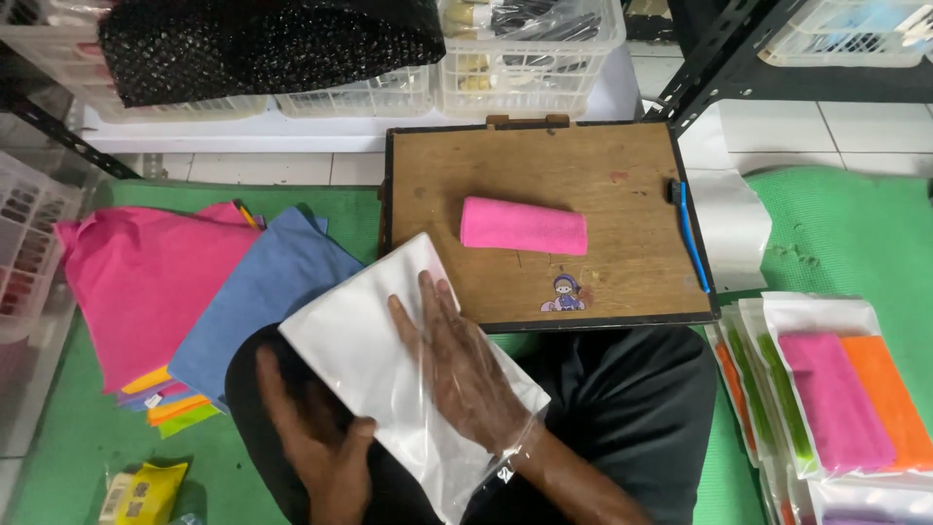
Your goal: The person folds a pink cloth on a wooden board, using a blue brush to smooth it, then places it in a plastic bag. They repeat the process with a blue cloth, brushing and folding it neatly.
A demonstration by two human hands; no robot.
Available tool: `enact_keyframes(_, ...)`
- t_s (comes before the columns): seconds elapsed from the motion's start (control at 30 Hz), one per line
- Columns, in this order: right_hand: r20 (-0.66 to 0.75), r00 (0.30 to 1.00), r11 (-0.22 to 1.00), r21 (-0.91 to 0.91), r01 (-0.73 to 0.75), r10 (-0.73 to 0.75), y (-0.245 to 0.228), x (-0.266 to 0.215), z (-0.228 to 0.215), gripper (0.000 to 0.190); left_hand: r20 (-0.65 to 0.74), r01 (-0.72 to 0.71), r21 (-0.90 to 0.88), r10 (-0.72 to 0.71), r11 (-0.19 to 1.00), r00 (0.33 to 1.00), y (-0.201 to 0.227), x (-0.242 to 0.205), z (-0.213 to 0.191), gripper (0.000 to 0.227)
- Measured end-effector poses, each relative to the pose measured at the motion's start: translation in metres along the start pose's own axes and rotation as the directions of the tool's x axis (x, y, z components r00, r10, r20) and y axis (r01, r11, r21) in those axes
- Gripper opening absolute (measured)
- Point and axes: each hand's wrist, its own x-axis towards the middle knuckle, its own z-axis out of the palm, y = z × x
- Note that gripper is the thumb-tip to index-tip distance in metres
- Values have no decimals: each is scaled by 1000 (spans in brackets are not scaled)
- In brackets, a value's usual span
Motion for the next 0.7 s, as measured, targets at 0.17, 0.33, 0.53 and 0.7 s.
enact_keyframes(0.17, 70, 953, 946, 164, 281, -295, -16, -3, 15, 42, 312, 575, -657, -518, 488, 796, -99, 8, -10, 84)
enact_keyframes(0.33, 4, 980, 978, -62, 201, -201, -13, -6, 19, 48, 649, 664, -681, -165, 310, 743, -76, 22, 14, 74)
enact_keyframes(0.53, -143, 978, 980, 155, -126, 149, -4, -1, 18, 77, 418, 706, -463, -571, 535, 707, -93, 32, 10, 48)
enact_keyframes(0.7, -61, 989, 987, -80, -142, 138, 14, 2, 43, 82, 512, 685, -535, -455, 495, 728, -95, 54, 19, 60)
